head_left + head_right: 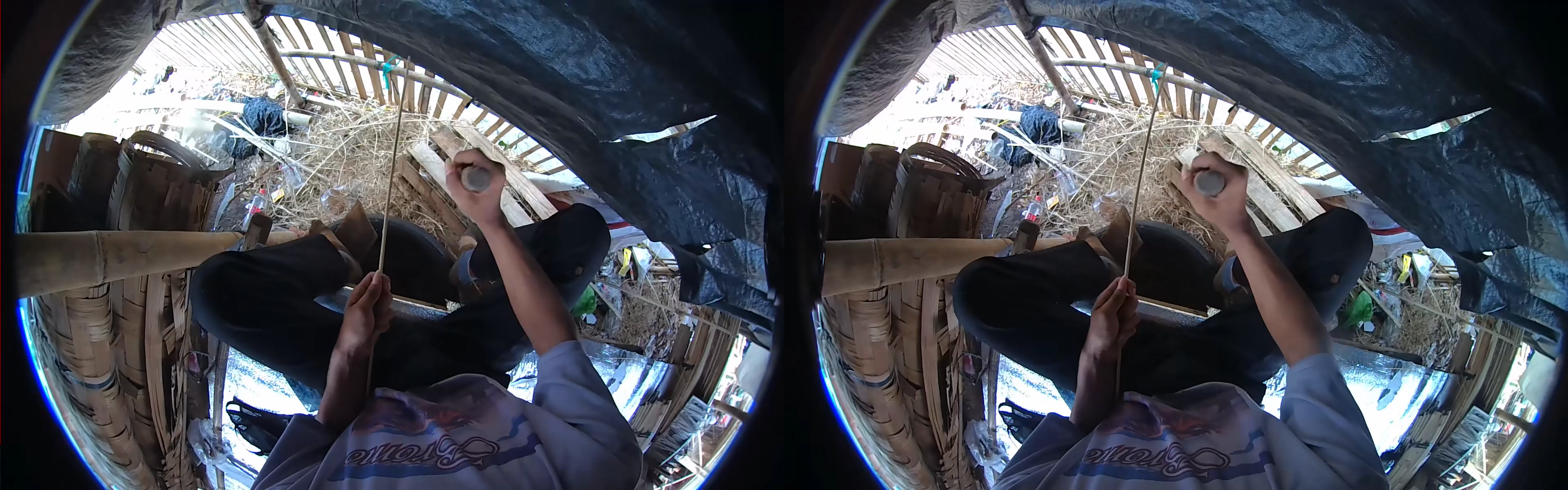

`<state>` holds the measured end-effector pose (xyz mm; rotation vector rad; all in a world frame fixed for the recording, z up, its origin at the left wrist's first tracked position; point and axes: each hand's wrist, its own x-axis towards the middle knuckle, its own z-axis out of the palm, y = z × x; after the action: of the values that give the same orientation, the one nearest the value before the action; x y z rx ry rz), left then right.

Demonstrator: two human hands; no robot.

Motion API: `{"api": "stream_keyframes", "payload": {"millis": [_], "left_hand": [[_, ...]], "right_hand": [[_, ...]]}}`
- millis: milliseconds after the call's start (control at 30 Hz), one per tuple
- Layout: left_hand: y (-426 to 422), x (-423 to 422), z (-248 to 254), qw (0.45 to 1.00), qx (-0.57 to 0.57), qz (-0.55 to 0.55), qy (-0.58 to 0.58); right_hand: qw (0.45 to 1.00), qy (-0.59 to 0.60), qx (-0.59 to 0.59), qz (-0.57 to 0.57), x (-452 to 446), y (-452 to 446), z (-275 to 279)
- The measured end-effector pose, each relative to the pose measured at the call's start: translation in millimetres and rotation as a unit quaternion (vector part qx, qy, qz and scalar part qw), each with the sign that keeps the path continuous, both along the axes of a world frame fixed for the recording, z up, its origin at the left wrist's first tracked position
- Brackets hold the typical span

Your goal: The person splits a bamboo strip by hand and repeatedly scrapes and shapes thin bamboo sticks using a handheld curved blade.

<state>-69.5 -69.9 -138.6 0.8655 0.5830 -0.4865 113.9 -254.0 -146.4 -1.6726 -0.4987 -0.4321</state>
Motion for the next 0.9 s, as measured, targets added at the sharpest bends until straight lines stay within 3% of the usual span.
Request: {"api": "stream_keyframes", "payload": {"millis": [33,100,133,167,233,300,367,700,900], "left_hand": [[2.1,-4.2,-2.2,1.000,0.004,0.000,0.001],[5.2,-10.9,-10.7,0.999,0.012,0.002,-0.038],[3.9,-10.9,-9.3,0.999,0.018,-0.001,-0.037],[0.4,-11.1,-7.2,0.999,0.025,-0.015,-0.037],[-2.1,-14.1,-1.5,0.998,0.032,-0.036,-0.033],[-3.3,-13.2,3.7,0.994,0.079,-0.064,-0.041],[-3.2,-19.1,-3.7,0.991,0.100,-0.072,-0.045],[-15.2,-13.7,11.8,0.983,0.169,-0.058,-0.032],[-12.0,12.9,1.9,0.974,0.201,-0.026,-0.103]], "right_hand": [[0.993,0.065,0.059,-0.073,4.5,0.6,-9.3],[0.987,0.123,0.001,-0.101,16.9,-6.6,-33.0],[0.974,0.207,-0.034,-0.086,10.3,-4.6,-29.0],[0.975,0.196,-0.054,-0.092,5.7,3.8,-29.9],[0.941,0.335,-0.050,0.010,-8.6,10.8,-21.9],[0.938,0.345,-0.010,0.012,-16.7,20.7,-39.5],[0.905,0.397,0.127,0.083,-21.8,26.9,-46.2],[0.858,0.486,0.078,0.150,-31.4,23.7,-24.1],[0.876,0.438,0.048,0.195,-45.9,30.8,-18.2]]}}
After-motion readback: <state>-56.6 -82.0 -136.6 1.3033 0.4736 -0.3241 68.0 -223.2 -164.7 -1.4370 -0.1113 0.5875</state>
